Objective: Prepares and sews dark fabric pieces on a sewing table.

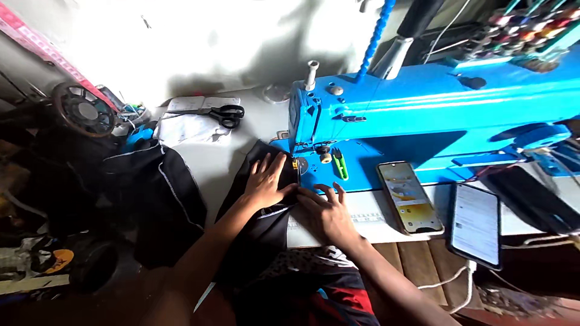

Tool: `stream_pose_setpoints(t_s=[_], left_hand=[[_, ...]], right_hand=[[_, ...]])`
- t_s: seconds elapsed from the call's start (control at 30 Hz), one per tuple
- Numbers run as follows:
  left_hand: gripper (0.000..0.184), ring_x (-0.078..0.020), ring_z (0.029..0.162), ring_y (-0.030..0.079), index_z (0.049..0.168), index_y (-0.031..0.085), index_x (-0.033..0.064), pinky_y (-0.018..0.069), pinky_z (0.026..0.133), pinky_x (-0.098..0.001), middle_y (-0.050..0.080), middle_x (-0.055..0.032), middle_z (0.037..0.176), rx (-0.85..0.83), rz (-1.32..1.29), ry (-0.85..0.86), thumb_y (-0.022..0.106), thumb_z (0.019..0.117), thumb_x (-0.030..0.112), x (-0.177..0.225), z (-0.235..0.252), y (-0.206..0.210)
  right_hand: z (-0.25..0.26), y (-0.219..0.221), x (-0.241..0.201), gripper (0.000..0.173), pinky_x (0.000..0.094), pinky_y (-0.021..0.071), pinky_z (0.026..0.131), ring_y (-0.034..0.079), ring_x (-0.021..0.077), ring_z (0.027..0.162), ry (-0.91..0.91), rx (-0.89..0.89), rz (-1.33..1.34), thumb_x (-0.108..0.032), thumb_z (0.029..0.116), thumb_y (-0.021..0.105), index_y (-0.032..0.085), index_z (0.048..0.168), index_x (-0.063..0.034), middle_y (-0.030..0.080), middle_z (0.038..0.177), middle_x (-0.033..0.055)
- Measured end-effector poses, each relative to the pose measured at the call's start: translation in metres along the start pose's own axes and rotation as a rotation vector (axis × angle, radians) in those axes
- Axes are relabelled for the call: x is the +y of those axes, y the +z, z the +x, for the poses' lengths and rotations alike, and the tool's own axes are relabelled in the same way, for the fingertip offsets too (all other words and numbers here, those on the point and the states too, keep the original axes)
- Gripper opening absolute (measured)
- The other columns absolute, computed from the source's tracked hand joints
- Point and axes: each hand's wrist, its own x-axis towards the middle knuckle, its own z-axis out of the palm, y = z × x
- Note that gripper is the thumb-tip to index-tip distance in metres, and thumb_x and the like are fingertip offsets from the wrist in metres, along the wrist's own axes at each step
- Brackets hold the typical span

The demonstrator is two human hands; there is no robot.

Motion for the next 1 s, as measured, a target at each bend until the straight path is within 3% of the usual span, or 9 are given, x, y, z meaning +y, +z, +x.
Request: stream_pose_setpoints(t_s=[0.1,0.23,0.47,0.6,0.67,0.73,0.77,0.87,1.0], left_hand=[[0.082,-0.0314,0.158,0.018,0.163,0.029,0.0157,0.0142,0.123,-0.0628,0.028,-0.0036,0.169,0.026,0.000,-0.052,0.048,0.0993,0.064,0.004,0.000,0.004],[0.060,-0.0338,0.158,0.017,0.160,0.038,0.0197,0.0151,0.121,-0.0648,0.027,-0.0048,0.170,0.069,0.026,-0.092,0.040,0.1066,0.048,0.007,0.006,0.011],[0.058,-0.0338,0.158,0.015,0.161,0.035,0.0251,0.0141,0.121,-0.0633,0.023,-0.0033,0.171,0.047,0.057,-0.064,0.039,0.1070,0.046,-0.008,0.027,0.008],[0.058,-0.0356,0.158,0.015,0.161,0.035,0.0214,0.0133,0.121,-0.0645,0.025,-0.0068,0.170,0.013,0.086,-0.029,0.037,0.1083,0.045,-0.012,0.038,0.001],[0.049,-0.0384,0.154,0.026,0.148,0.054,0.0122,0.0182,0.120,-0.0666,0.039,-0.0131,0.163,0.042,0.061,-0.040,0.049,0.1065,0.037,0.002,0.029,-0.010],[0.028,-0.0346,0.136,0.051,0.115,0.075,0.0071,0.0369,0.112,-0.0600,0.062,-0.0138,0.139,0.102,0.011,-0.037,0.062,0.1008,0.027,0.028,0.008,-0.024],[0.024,-0.0329,0.128,0.057,0.108,0.077,0.0064,0.0424,0.108,-0.0568,0.066,-0.0133,0.131,0.080,-0.033,-0.053,0.061,0.1009,0.022,0.043,-0.007,-0.028],[0.029,-0.0325,0.130,0.058,0.121,0.075,0.0059,0.0436,0.109,-0.0519,0.064,-0.0139,0.138,0.043,-0.156,-0.112,0.055,0.1034,0.016,0.065,-0.037,-0.011],[0.026,-0.0329,0.123,0.064,0.115,0.077,0.0044,0.0479,0.106,-0.0516,0.071,-0.0152,0.126,0.371,-0.211,0.038,0.060,0.0978,0.012,0.048,-0.042,0.029]], right_hand=[[0.004,-0.001,0.010,0.037,0.0716,0.0358,0.105,0.063,0.0380,0.125,-0.001,-0.010,-0.023,-0.004,0.0973,0.051,0.075,0.121,-0.0175,0.071,0.132,-0.0011],[0.015,-0.004,0.019,0.038,0.0711,0.0347,0.106,0.061,0.0385,0.127,-0.004,-0.032,-0.041,-0.004,0.0968,0.050,0.075,0.122,-0.0178,0.071,0.131,-0.0014],[0.028,-0.003,0.026,0.047,0.0746,0.0304,0.107,0.056,0.0469,0.129,0.027,-0.092,-0.041,0.002,0.0934,0.054,0.074,0.127,-0.0234,0.070,0.132,0.0100],[0.032,0.002,0.026,0.049,0.0744,0.0306,0.107,0.055,0.0464,0.129,0.070,-0.101,-0.034,0.003,0.0927,0.054,0.073,0.128,-0.0251,0.069,0.132,0.0118],[0.033,0.001,0.026,0.050,0.0742,0.0306,0.107,0.055,0.0466,0.129,0.089,-0.127,-0.031,0.003,0.0930,0.054,0.073,0.130,-0.0263,0.067,0.133,0.0125],[0.036,-0.002,0.026,0.051,0.0757,0.0322,0.105,0.056,0.0490,0.127,0.092,-0.139,-0.010,0.005,0.0926,0.055,0.073,0.130,-0.0249,0.067,0.133,0.0158],[0.035,-0.002,0.026,0.050,0.0757,0.0327,0.105,0.055,0.0492,0.127,0.097,-0.151,0.000,0.004,0.0932,0.055,0.073,0.130,-0.0245,0.067,0.133,0.0167],[0.034,0.000,0.026,0.047,0.0739,0.0340,0.105,0.055,0.0476,0.129,0.109,-0.145,0.006,0.002,0.0944,0.054,0.073,0.129,-0.0240,0.067,0.132,0.0171],[0.035,0.001,0.024,0.047,0.0712,0.0361,0.104,0.056,0.0468,0.127,0.112,-0.112,-0.004,0.003,0.0928,0.054,0.074,0.127,-0.0230,0.067,0.130,0.0170]])
